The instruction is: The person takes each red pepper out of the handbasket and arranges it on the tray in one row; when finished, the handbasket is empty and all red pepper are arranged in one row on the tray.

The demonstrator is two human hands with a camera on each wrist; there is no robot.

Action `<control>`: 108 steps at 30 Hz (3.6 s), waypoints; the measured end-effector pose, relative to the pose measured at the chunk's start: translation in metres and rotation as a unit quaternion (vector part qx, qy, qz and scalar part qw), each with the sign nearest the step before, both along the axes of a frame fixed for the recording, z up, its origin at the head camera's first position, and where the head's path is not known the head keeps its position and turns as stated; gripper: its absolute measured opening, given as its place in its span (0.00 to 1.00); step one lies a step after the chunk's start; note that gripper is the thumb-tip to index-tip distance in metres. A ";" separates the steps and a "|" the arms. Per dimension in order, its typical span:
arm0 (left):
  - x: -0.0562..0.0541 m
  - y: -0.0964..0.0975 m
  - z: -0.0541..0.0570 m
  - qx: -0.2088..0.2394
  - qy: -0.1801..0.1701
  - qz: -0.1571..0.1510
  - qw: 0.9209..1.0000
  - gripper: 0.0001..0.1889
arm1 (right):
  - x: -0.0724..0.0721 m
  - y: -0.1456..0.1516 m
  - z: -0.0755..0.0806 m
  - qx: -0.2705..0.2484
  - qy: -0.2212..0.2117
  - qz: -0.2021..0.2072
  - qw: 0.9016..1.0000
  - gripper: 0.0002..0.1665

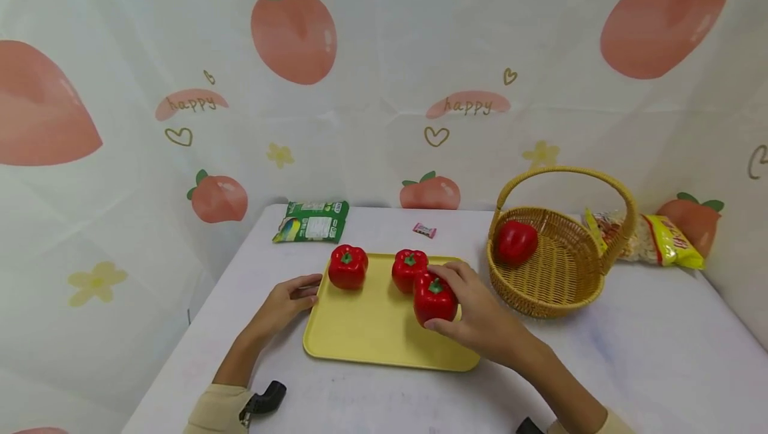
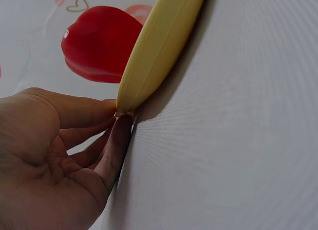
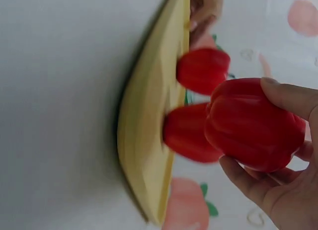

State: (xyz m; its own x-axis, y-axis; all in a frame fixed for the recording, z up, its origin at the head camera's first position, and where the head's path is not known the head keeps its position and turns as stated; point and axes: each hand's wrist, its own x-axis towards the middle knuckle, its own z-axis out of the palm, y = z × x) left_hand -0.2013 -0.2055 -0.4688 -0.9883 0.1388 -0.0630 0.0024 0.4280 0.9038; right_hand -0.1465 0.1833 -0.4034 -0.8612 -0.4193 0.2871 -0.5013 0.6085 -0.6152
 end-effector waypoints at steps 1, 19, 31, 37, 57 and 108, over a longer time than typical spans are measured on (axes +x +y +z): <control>0.000 0.001 0.000 0.000 -0.001 0.002 1.000 0.24 | 0.000 -0.005 -0.001 0.003 -0.001 0.005 1.000 0.47; 0.000 -0.001 0.000 -0.001 0.003 -0.007 1.000 0.24 | -0.003 -0.103 -0.016 0.000 -0.069 0.026 0.997 0.52; 0.002 0.000 0.000 0.000 -0.008 0.001 1.000 0.24 | -0.005 -0.144 -0.024 0.003 -0.082 0.046 0.996 0.52; 0.001 -0.001 -0.001 0.002 -0.008 -0.001 1.000 0.24 | -0.006 -0.151 -0.027 0.007 -0.089 0.044 0.995 0.53; 0.002 0.001 -0.001 -0.002 -0.005 0.004 1.000 0.24 | -0.004 -0.148 -0.024 0.033 -0.124 0.055 0.990 0.57; 0.003 -0.001 -0.001 -0.001 -0.007 0.000 1.000 0.24 | -0.004 -0.132 -0.009 0.049 -0.138 0.089 0.985 0.58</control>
State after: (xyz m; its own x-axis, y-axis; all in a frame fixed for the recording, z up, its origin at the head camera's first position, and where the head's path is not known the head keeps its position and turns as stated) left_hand -0.1980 -0.2064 -0.4695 -0.9874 0.1387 -0.0761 -0.0093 0.4294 0.9030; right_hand -0.1505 0.0509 -0.4129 -0.8114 -0.5844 0.0028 -0.4274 0.5901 -0.6849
